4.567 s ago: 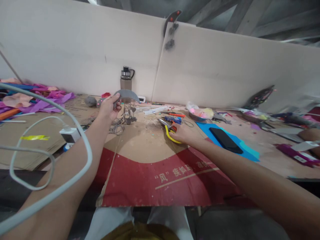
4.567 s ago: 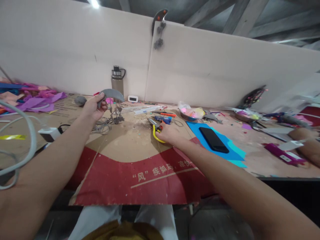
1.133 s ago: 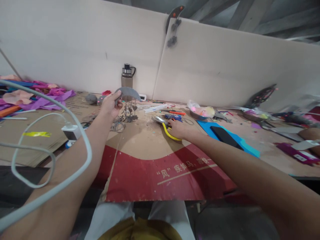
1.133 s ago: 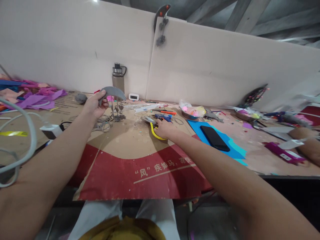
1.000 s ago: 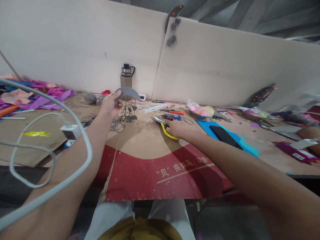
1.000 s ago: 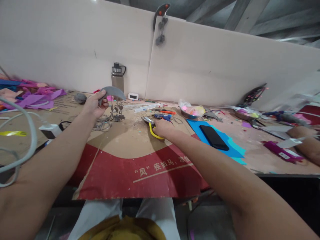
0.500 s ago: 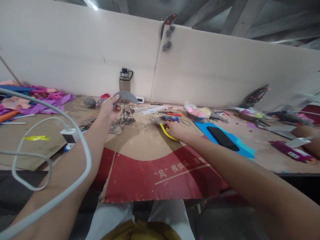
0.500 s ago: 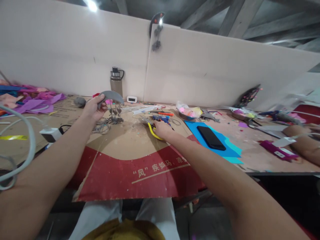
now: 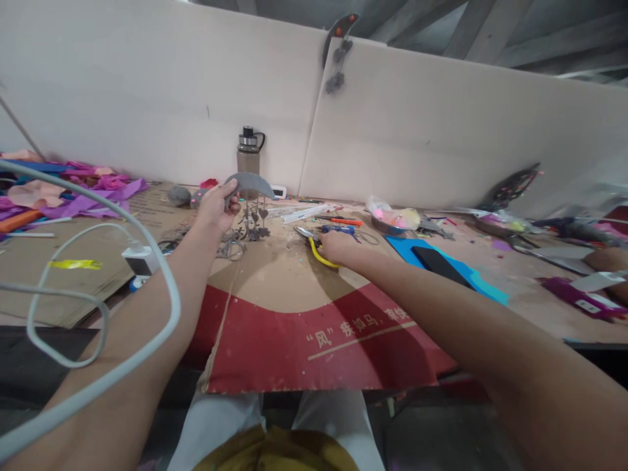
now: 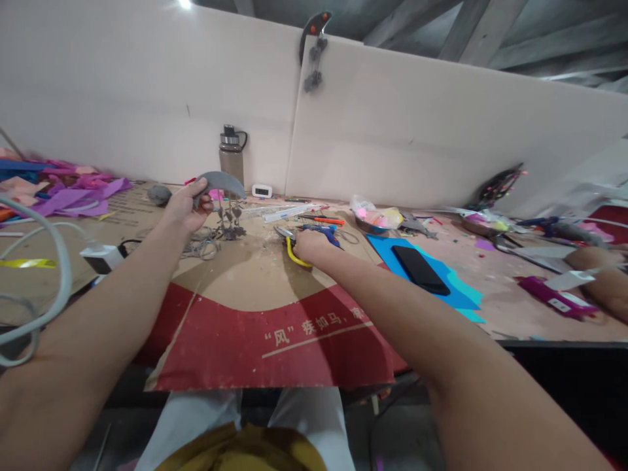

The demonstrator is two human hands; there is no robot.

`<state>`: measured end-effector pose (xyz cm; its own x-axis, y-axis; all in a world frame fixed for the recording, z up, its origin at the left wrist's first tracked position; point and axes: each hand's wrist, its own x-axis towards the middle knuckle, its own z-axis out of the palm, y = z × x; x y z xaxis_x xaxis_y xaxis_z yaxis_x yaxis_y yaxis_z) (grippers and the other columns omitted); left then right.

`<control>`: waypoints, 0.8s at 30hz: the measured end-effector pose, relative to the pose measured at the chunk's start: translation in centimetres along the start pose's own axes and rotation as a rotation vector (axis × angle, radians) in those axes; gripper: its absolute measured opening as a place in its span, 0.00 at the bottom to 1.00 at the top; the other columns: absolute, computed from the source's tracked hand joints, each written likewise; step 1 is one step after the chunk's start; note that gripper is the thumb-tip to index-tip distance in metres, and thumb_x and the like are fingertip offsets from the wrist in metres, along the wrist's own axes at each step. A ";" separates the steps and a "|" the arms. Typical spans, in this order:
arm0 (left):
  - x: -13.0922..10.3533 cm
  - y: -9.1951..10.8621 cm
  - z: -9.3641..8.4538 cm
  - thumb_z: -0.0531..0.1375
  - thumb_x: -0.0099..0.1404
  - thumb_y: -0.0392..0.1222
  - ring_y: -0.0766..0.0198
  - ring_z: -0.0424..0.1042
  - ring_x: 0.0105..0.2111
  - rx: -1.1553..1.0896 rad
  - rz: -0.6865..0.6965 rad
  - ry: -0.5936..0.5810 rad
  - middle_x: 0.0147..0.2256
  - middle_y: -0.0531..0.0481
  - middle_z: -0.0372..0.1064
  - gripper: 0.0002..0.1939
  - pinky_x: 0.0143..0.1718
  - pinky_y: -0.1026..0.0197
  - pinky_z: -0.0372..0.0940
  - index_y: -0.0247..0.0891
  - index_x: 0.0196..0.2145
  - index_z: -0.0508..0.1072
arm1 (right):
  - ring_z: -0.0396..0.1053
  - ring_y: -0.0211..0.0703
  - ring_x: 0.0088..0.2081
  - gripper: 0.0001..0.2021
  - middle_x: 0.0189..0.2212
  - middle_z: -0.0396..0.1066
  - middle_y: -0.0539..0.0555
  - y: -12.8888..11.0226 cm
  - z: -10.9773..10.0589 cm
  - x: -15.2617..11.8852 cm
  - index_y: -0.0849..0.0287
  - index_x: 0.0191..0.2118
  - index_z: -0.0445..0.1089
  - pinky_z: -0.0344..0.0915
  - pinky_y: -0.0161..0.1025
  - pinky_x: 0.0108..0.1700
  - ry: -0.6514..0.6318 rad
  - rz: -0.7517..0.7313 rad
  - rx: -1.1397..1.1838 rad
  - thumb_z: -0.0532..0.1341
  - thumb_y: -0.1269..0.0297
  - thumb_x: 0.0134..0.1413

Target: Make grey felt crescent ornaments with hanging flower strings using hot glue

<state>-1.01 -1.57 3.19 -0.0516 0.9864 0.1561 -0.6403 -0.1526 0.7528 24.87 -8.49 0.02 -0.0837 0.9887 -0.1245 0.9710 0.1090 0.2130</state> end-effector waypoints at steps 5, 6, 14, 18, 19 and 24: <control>-0.3 0.1 0.3 0.62 0.57 0.31 0.77 0.58 0.14 0.005 0.007 0.010 0.17 0.55 0.62 0.08 0.13 0.73 0.50 0.34 0.23 0.67 | 0.71 0.56 0.45 0.17 0.43 0.72 0.69 -0.1 0.1 0.0 0.67 0.45 0.71 0.66 0.43 0.42 0.035 -0.008 -0.007 0.52 0.65 0.55; -0.3 0.1 0.3 0.63 0.56 0.31 0.77 0.58 0.14 0.004 0.005 0.006 0.17 0.55 0.62 0.08 0.13 0.73 0.50 0.34 0.24 0.67 | 0.72 0.56 0.44 0.18 0.43 0.72 0.69 0.0 0.2 -0.2 0.66 0.46 0.71 0.66 0.43 0.42 0.049 -0.002 0.000 0.52 0.65 0.55; -0.5 0.2 0.3 0.63 0.56 0.30 0.76 0.58 0.15 0.004 0.017 -0.013 0.17 0.56 0.61 0.08 0.15 0.72 0.49 0.34 0.25 0.66 | 0.70 0.49 0.47 0.23 0.51 0.69 0.64 3.0 1.5 -1.8 0.62 0.58 0.59 0.62 0.39 0.46 0.112 -0.091 0.216 0.50 0.63 0.57; -0.7 0.3 0.4 0.60 0.59 0.29 0.76 0.57 0.15 -0.002 0.011 -0.002 0.16 0.56 0.60 0.07 0.15 0.73 0.49 0.33 0.25 0.66 | 0.69 0.51 0.48 0.24 0.52 0.67 0.65 2.9 1.3 -2.1 0.62 0.59 0.57 0.62 0.42 0.47 0.087 -0.097 0.174 0.49 0.61 0.57; -0.7 0.3 0.5 0.60 0.59 0.29 0.76 0.57 0.15 -0.006 0.009 -0.001 0.16 0.56 0.60 0.07 0.15 0.73 0.49 0.33 0.25 0.66 | 0.69 0.52 0.47 0.24 0.51 0.68 0.65 2.5 1.2 -2.2 0.61 0.59 0.58 0.62 0.43 0.45 0.067 -0.085 0.143 0.48 0.60 0.58; -0.5 0.4 0.4 0.64 0.55 0.31 0.76 0.58 0.14 -0.029 -0.013 0.003 0.17 0.56 0.62 0.08 0.14 0.71 0.50 0.35 0.25 0.66 | 0.71 0.56 0.45 0.21 0.43 0.72 0.68 0.4 0.0 -2.7 0.65 0.52 0.66 0.64 0.45 0.42 0.008 -0.090 -0.012 0.48 0.61 0.58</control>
<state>-0.89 -2.17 3.67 -0.0454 0.9886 0.1438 -0.6631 -0.1375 0.7358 25.51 -11.07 0.41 -0.1720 0.9757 -0.1360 0.9568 0.1983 0.2126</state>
